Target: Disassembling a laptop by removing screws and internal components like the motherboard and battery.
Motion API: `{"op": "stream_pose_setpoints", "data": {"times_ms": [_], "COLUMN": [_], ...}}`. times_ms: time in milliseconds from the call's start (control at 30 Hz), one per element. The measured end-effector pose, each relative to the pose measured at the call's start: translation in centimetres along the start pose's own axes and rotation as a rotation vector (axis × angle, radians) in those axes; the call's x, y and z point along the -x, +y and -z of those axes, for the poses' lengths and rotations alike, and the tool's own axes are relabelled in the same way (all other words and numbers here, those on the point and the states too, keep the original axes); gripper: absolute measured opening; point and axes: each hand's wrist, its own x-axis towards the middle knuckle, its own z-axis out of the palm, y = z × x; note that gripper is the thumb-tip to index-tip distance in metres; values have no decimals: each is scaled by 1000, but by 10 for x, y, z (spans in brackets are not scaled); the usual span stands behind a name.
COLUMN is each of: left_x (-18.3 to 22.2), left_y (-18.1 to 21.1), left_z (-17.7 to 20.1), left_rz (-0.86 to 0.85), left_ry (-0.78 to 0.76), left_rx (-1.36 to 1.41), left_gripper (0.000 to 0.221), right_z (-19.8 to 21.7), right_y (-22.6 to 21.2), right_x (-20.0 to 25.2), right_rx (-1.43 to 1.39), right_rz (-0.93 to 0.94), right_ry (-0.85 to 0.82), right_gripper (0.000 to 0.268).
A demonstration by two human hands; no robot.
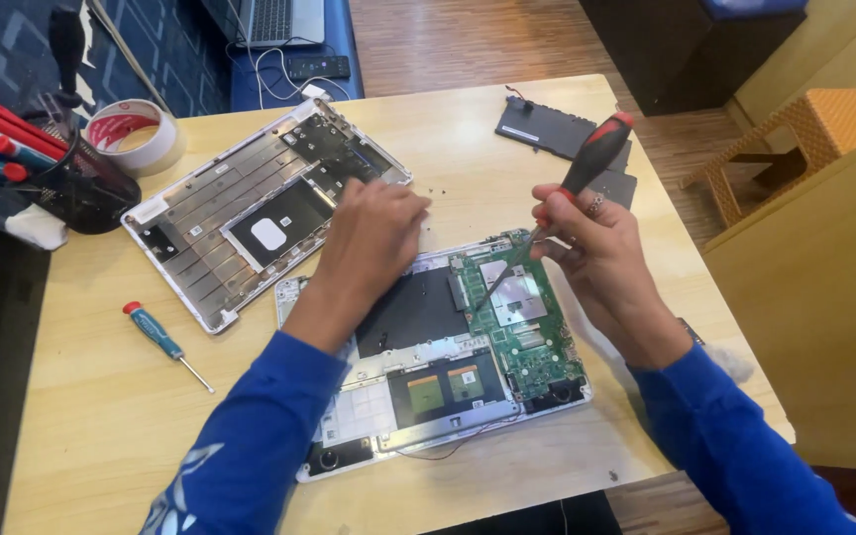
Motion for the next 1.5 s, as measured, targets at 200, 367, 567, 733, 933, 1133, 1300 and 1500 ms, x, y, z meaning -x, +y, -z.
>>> {"op": "stream_pose_setpoints", "data": {"times_ms": [200, 367, 567, 733, 933, 1133, 1300, 1500], "left_x": [-37, -35, -35, -33, -31, -28, -26, -29], "left_y": [-23, -20, -17, -19, -25, -21, -21, -13], "left_z": [-37, -54, -45, -53, -56, -54, -46, -33], "left_rz": [-39, -28, -19, 19, 44, 98, 182, 157], "left_ry": [-60, -116, -72, -65, -104, -119, -127, -86], "left_rx": [-244, -263, -261, -223, -206, -87, 19, 26], "left_gripper": [12, 6, 7, 4, 12, 14, 23, 14], "right_z": [8, 9, 9, 11, 14, 14, 14, 21], "right_y": [23, 21, 25, 28, 37, 35, 36, 41], "right_x": [10, 12, 11, 9, 7, 10, 13, 10], "right_rx": [-58, -52, -36, 3, 29, 16, 83, 46], "right_rz": [-108, -91, -85, -75, -46, -42, -15, -17], "right_ry": [72, 67, 37, 15, -2, -5, -32, -42], "right_gripper": [34, 33, 33, 33, 31, 32, 31, 31]}}
